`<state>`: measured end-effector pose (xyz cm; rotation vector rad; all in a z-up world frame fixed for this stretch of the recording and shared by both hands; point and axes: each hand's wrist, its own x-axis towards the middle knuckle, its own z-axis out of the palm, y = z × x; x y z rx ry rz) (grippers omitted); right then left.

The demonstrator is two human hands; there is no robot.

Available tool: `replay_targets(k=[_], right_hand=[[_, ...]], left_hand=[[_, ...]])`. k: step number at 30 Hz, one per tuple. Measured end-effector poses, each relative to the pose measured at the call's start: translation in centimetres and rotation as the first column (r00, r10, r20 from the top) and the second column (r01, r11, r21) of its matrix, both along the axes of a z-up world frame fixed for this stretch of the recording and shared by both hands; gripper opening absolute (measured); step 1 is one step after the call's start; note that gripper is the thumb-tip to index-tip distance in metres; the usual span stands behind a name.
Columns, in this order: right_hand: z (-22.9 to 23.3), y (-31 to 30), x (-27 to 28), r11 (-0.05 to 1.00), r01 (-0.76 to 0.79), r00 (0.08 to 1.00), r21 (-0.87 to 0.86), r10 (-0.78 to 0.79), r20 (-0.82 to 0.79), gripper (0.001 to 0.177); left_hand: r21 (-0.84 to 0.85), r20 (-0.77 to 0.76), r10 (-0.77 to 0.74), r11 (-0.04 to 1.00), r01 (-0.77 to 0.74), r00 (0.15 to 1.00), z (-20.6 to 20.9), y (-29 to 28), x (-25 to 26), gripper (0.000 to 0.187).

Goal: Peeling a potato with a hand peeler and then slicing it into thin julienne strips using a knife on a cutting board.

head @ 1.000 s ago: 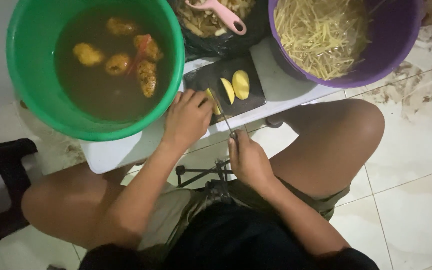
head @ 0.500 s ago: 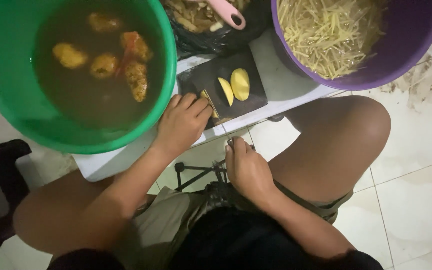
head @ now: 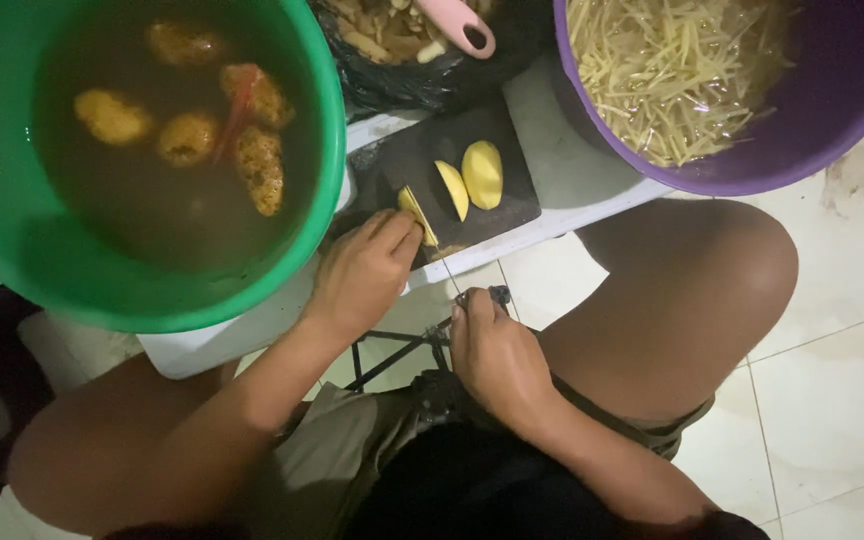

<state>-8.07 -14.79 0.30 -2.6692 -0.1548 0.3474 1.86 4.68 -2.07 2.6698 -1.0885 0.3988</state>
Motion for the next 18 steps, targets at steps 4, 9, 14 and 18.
replay_targets(k=[4,9,14,18], right_hand=[[0.2,0.4,0.0,1.0,0.007,1.0,-0.014,-0.007,-0.006,0.023],[-0.2,0.6,-0.5,0.996,-0.002,0.999,-0.09,0.006,0.049,0.025],[-0.4,0.8,-0.9,0.992,0.002,0.997,-0.125,0.008,0.082,0.021],[-0.4,0.8,-0.8,0.995,0.023,0.998,-0.101,-0.018,0.056,0.02]], left_hand=[[0.026,-0.08,0.023,0.999,-0.021,0.997,1.0,-0.4,0.0,0.028],[0.01,-0.136,0.032,0.999,-0.031,0.99,2.0,-0.7,0.1,0.026],[0.055,-0.193,0.029,0.998,-0.019,0.981,2.4,-0.5,0.1,0.024],[0.083,-0.204,0.043,0.996,-0.026,0.978,2.9,-0.6,0.3,0.02]])
